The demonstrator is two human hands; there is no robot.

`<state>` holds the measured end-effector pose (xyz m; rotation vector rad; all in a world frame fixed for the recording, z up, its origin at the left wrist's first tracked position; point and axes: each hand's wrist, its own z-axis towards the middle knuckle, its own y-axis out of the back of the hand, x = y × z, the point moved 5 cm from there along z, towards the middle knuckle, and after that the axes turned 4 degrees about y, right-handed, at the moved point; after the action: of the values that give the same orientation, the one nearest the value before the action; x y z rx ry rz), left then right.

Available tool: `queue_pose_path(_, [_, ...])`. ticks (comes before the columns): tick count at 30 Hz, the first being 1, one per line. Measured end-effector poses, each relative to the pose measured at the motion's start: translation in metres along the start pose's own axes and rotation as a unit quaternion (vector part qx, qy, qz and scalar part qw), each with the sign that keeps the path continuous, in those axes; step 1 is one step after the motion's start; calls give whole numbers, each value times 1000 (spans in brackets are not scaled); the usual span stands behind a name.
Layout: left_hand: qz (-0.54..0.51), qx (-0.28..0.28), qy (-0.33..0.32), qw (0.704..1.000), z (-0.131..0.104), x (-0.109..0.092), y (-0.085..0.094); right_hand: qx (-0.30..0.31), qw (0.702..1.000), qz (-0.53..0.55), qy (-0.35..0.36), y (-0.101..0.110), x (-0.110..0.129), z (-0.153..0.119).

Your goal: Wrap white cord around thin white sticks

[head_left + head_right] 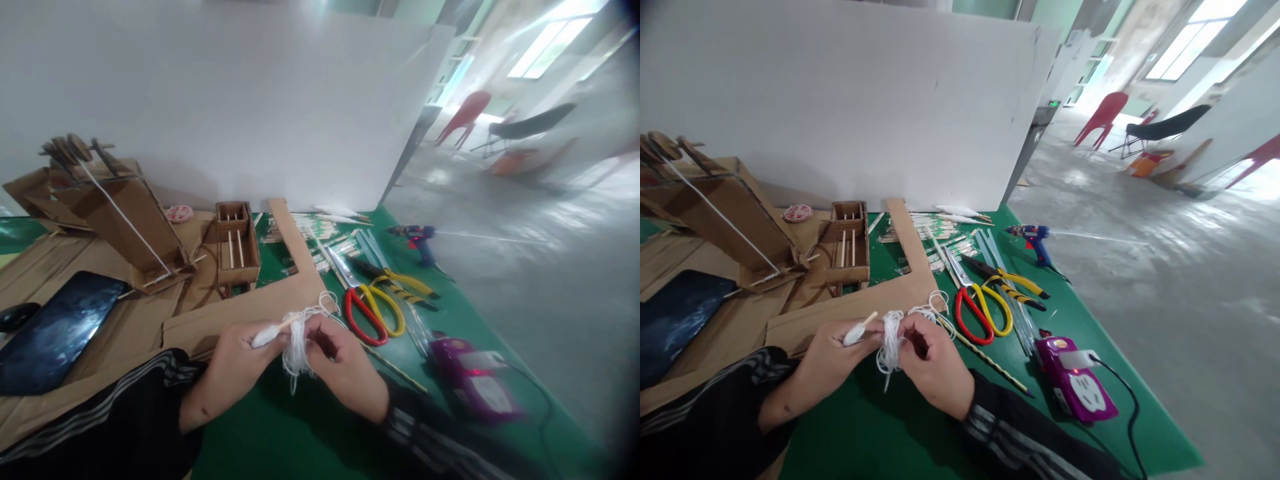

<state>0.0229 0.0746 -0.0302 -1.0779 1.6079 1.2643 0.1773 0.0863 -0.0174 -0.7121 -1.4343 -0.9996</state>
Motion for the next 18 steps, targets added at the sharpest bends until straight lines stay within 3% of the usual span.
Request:
queue_pose_path(6, [10, 41, 15, 999, 1, -3, -2, 12, 998, -20, 63, 0, 7, -1])
queue_pose_path(10, [-14, 91, -26, 995, -1, -9, -8, 21, 991, -46, 120, -1, 13, -2])
queue_pose_path(18, [-21, 91, 15, 996, -1, -8, -6, 41, 990, -69, 112, -4, 11, -2])
